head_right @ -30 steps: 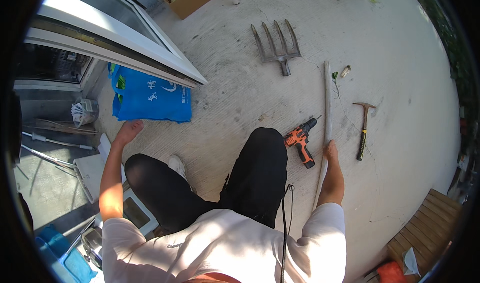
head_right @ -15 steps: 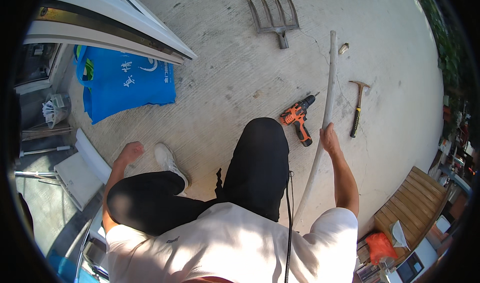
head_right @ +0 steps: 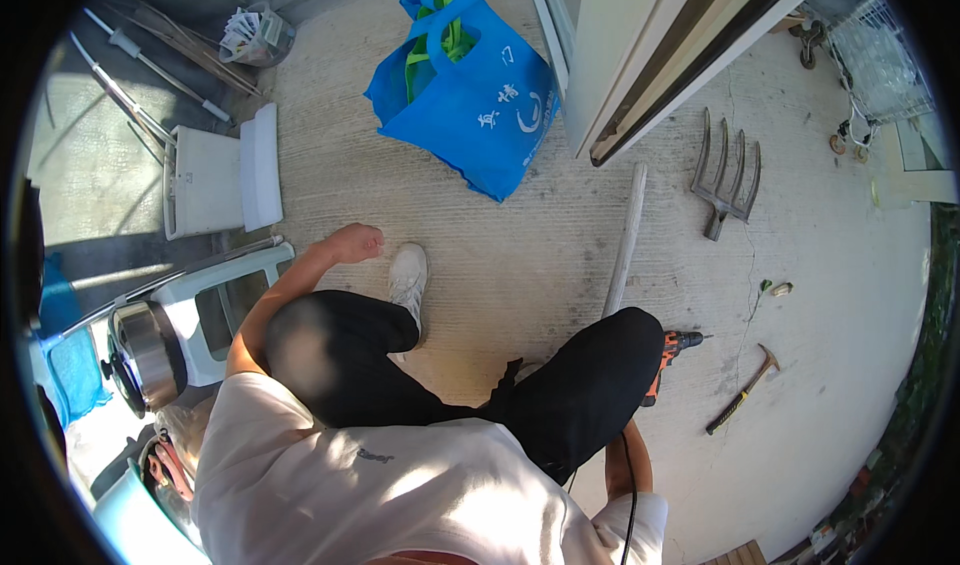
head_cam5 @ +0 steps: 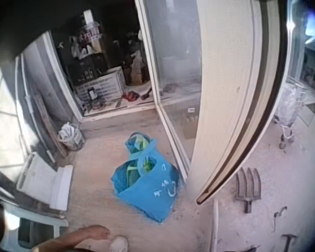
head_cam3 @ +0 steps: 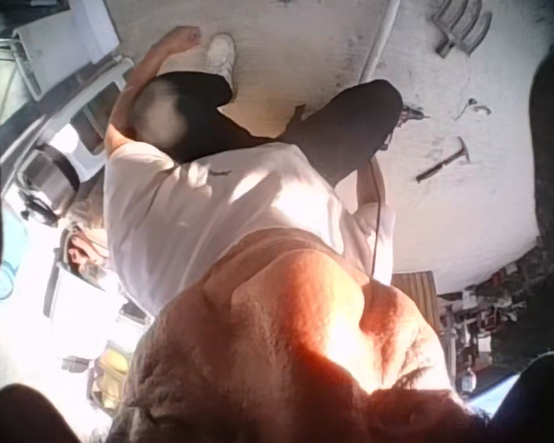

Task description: The person retrieves a blue bag and a drill from a cluttered storage area and moves to a balcony. They sit on the floor and use the drill to remove a bolt from a pitchfork head. Afterward, they use a hammer to separate the pitchfork head from its handle. Finally, they retrieve an angle grinder from the bag and attach a safety guard to it.

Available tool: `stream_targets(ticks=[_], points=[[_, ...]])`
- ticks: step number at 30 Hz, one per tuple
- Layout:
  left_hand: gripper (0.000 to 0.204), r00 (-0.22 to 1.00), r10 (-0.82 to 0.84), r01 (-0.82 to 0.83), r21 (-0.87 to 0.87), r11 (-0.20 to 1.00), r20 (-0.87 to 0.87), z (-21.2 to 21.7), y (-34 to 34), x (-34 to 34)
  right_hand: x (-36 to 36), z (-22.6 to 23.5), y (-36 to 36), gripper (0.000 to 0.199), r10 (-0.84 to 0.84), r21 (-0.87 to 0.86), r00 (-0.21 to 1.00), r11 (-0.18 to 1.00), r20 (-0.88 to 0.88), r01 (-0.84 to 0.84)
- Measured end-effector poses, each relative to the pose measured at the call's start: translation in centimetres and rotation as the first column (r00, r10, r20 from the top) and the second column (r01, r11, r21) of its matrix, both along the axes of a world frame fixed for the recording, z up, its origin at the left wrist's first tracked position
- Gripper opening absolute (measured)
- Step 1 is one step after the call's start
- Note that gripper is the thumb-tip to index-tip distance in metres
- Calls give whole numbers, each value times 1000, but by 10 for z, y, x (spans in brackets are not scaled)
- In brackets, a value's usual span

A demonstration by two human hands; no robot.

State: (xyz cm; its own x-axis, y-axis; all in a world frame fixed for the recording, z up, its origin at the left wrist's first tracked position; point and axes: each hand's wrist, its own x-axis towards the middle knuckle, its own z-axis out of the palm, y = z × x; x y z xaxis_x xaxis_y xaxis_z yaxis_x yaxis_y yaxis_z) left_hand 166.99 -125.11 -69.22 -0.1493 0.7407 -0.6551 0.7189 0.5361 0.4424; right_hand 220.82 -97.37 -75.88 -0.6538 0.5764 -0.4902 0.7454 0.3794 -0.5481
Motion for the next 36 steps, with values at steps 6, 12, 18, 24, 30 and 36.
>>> stream_targets(ticks=[6,12,18,24,30,36], points=[[21,997,4,-5,10,1000,74,20,0,-21,21,-41,28,30,-112,-188,979,972,173,144],[28,991,31,-23,62,998,-134,65,85,-107,49,9,72,28,-509,-555,849,669,142,494],[57,876,468,-477,357,803,116,166,216,-164,-40,197,111,24,-376,-196,878,924,-298,329],[73,977,199,-186,157,970,-71,201,308,-118,-201,358,75,26,-118,-187,897,982,-427,40],[49,919,392,-353,371,859,-32,94,287,-112,-407,361,27,19,423,179,821,906,-383,-383],[38,891,414,-445,550,707,188,71,338,-89,-506,247,81,20,374,266,744,767,554,-583]])
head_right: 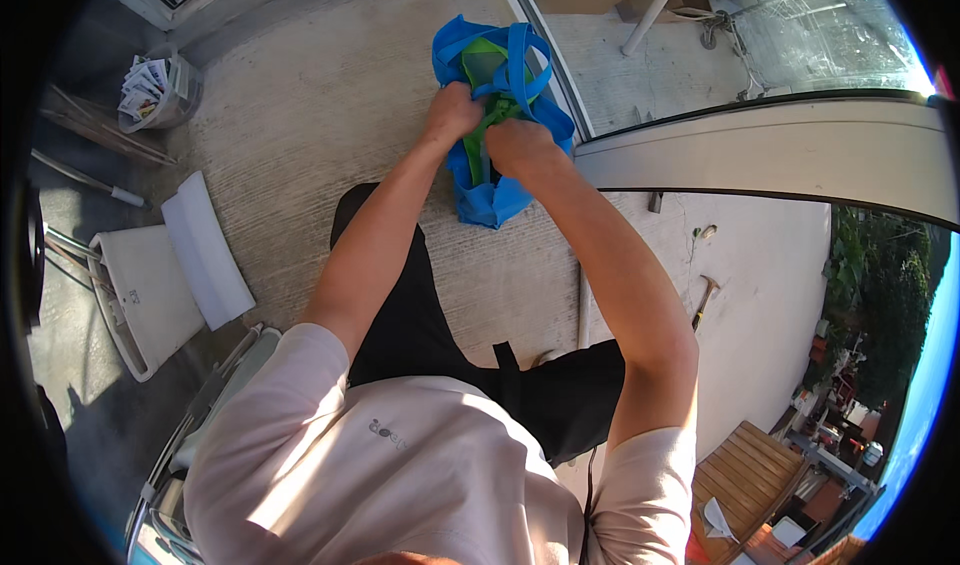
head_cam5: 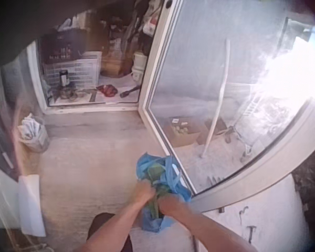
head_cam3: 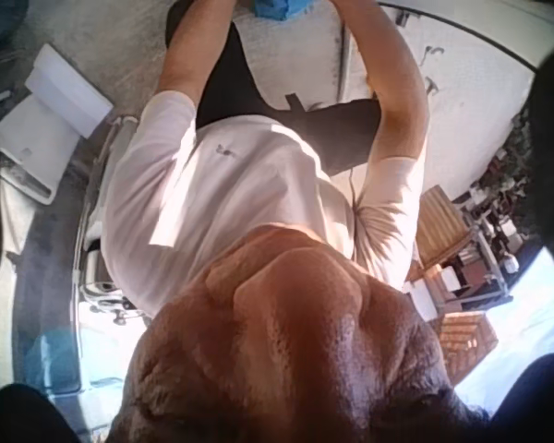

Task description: The person retrieves a blue bag and a drill from a cluttered storage area and moves to a balcony. They sit on the floor and use the drill to remove a bolt from a pitchfork head. Afterward, they use a hammer to separate the pitchfork head from its handle. Finally, they retrieve an angle grinder from the bag and attach a safety guard to it.

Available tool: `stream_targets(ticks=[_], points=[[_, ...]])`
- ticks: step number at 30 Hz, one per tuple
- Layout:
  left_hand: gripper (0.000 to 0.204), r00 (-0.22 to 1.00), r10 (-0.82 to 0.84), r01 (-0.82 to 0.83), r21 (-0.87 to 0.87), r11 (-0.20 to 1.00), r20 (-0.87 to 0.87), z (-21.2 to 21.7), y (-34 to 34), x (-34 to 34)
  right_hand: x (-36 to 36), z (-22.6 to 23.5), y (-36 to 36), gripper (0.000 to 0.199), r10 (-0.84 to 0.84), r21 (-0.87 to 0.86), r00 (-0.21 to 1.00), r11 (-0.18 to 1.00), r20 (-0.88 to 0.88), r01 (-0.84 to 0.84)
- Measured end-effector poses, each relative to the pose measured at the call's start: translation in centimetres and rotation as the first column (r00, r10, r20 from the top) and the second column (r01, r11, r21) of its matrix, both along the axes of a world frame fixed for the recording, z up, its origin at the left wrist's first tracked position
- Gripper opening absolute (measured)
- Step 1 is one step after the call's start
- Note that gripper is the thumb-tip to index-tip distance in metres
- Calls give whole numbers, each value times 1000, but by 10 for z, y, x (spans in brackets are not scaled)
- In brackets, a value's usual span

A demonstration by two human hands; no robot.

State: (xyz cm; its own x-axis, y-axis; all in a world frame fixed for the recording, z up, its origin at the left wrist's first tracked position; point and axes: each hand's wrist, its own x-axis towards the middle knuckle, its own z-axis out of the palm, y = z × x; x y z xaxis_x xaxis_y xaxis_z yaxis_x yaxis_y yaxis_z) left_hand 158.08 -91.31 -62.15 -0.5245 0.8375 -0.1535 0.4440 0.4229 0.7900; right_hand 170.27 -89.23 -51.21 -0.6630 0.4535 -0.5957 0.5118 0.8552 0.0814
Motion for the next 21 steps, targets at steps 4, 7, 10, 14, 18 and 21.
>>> stream_targets(ticks=[4,7,10,14,18,21], points=[[49,995,96,-98,160,982,19,8,-14,-5,4,-42,21,20,52,51,964,998,-260,-40],[52,991,113,-127,270,954,66,26,-35,-25,-2,-37,25,24,170,84,830,985,-531,-147],[50,993,-11,-28,317,948,121,38,-73,-44,-9,-37,11,25,266,130,780,963,-567,-235],[50,974,24,-102,344,934,224,49,-96,-59,-41,-56,4,35,279,224,831,956,-481,-191],[53,950,154,-248,359,900,272,60,-118,-99,-91,-58,7,51,-4,68,952,997,-306,26],[56,946,224,-278,234,932,233,72,-131,-111,-85,-38,3,39,160,173,987,972,21,-161]])
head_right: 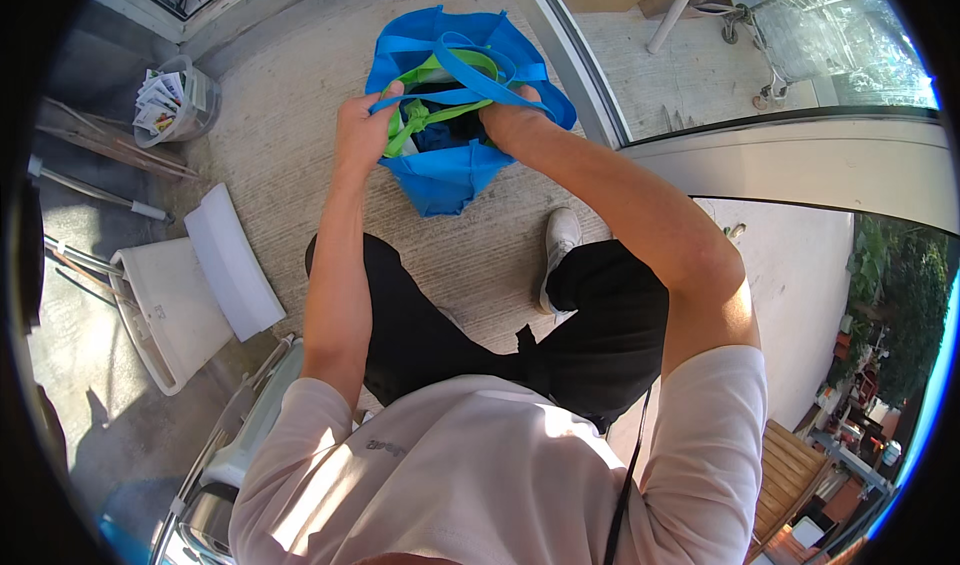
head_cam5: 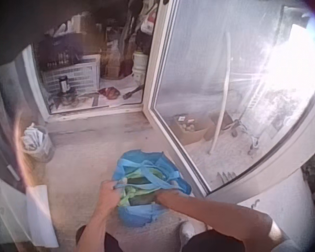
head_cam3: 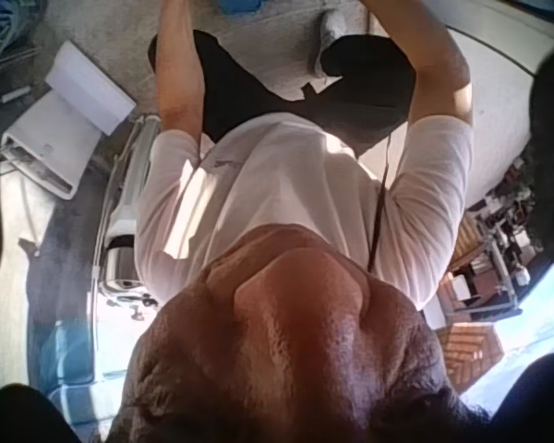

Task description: The person retrieves a blue bag and a drill from a cluttered storage area and moves to a balcony. They sit on the floor and use the drill to remove a bolt from a pitchfork head. Afterward, they use a hammer to separate the pitchfork head from its handle. Finally, they retrieve an angle grinder from the bag and attach a safety guard to it.

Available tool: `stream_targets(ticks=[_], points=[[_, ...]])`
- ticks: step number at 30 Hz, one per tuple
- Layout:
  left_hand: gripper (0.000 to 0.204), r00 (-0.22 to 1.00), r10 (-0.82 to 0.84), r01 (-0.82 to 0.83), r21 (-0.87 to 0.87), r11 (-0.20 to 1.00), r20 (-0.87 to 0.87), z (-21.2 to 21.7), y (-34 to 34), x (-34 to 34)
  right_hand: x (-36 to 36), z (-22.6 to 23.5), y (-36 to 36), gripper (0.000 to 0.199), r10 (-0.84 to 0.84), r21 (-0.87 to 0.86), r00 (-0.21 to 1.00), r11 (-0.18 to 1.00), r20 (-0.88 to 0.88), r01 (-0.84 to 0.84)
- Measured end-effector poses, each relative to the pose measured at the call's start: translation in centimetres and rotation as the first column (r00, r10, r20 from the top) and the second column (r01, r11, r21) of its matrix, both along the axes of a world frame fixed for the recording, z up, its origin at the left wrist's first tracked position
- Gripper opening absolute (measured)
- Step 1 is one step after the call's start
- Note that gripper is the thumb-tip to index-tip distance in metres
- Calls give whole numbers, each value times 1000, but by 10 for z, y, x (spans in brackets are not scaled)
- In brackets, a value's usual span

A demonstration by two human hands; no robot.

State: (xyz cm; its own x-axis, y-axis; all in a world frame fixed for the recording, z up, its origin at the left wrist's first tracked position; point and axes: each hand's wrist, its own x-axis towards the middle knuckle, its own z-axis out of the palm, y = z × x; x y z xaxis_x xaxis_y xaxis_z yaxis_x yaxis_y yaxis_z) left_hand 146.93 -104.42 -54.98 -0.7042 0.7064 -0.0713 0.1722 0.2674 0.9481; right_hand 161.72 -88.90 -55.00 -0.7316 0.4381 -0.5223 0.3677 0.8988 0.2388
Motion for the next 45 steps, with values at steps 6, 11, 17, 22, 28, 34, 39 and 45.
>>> stream_targets(ticks=[6,11,17,22,28,34,39,45], points=[[59,994,19,-9,-85,996,112,-16,-3,-15,-5,6,-13,15,383,-70,924,921,-7,-382],[56,989,104,-91,-118,989,106,-2,10,3,-22,-48,3,21,45,-214,954,970,-297,-113],[52,994,92,-102,-231,968,-53,-6,-15,-18,-36,-93,50,31,-53,-282,999,958,-1,51],[56,996,65,-77,-237,969,-57,14,-6,4,-52,-177,80,30,-186,-424,855,905,-483,-43],[58,975,212,-202,-139,969,64,7,-23,3,-102,-186,57,29,-194,-501,854,861,-484,-88],[46,966,237,-221,-144,965,103,15,-36,11,-119,-185,39,28,-105,-477,879,866,-465,-148],[45,979,199,-191,-160,968,34,24,-45,9,-108,-167,54,27,5,-463,919,863,-395,-203],[45,986,166,-168,-156,973,-27,22,-47,12,-100,-143,55,26,87,-439,933,865,-349,-245]])
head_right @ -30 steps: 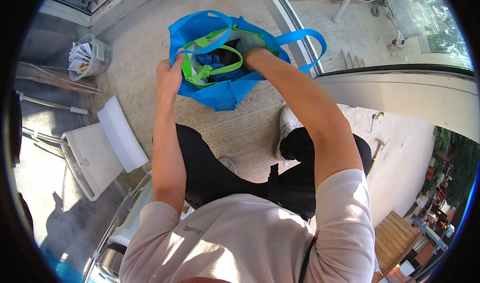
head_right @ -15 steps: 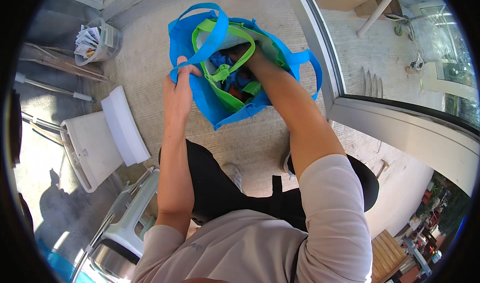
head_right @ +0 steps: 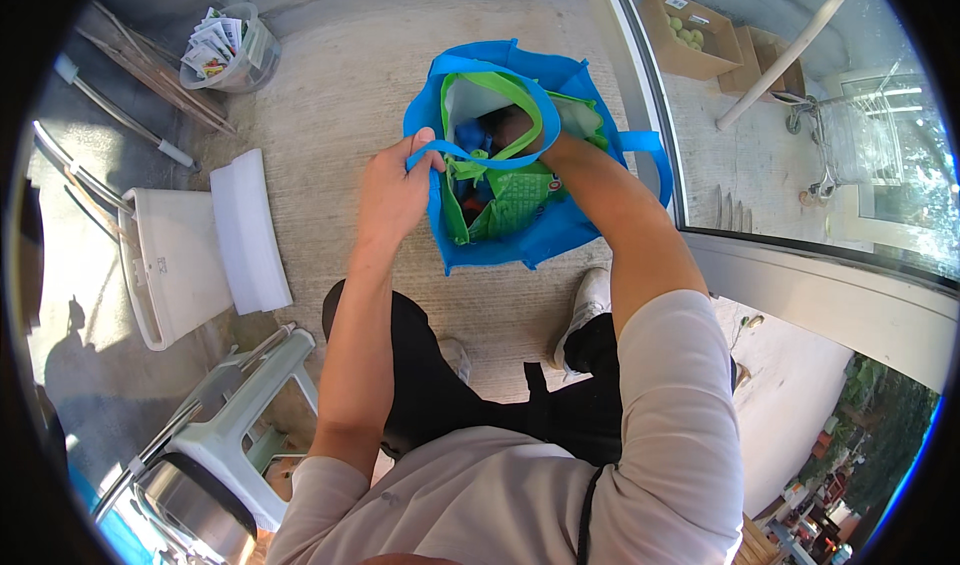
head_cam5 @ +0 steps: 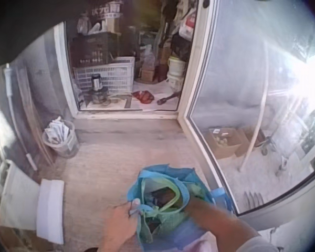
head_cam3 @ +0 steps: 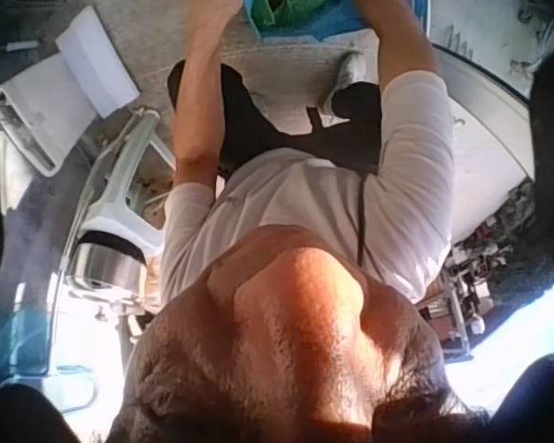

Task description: The person retrieves a blue bag and a drill from a cluttered storage area and moves to a balcony. They sit on the floor and use the drill to remove a bolt from a pitchfork head. Afterward, they use a hammer to separate the pitchfork head from its handle. Finally, they retrieve an angle grinder from the bag and attach a safety guard to it.

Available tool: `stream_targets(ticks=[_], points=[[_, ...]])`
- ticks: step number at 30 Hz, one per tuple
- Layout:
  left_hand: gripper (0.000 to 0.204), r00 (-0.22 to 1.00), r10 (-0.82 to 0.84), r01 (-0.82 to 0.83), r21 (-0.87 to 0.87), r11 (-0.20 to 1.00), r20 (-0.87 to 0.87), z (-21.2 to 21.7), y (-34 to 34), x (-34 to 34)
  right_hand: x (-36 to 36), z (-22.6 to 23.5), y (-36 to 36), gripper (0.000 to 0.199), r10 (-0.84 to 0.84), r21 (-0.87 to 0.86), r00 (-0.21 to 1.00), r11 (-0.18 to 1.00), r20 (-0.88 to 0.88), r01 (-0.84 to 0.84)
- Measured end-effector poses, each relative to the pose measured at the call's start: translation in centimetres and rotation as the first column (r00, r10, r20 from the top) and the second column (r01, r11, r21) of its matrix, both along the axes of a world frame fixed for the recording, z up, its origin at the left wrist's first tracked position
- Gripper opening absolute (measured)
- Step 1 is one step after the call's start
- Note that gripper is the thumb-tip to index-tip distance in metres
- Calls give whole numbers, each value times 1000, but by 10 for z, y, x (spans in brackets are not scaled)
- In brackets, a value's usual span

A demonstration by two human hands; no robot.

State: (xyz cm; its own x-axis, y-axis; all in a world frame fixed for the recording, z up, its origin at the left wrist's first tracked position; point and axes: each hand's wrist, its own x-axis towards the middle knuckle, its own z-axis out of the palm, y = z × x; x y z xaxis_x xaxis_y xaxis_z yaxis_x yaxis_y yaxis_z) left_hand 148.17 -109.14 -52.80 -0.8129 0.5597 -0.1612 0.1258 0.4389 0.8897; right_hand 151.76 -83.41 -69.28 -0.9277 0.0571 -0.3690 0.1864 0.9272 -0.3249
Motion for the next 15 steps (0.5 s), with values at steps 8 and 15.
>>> stream_targets(ticks=[8,15], points=[[47,995,-87,87,3,996,-41,-2,2,-3,-4,31,-19,24,125,54,992,991,32,-126],[42,951,-306,306,203,930,-30,-11,11,3,30,68,-9,24,296,107,955,949,31,-297]])
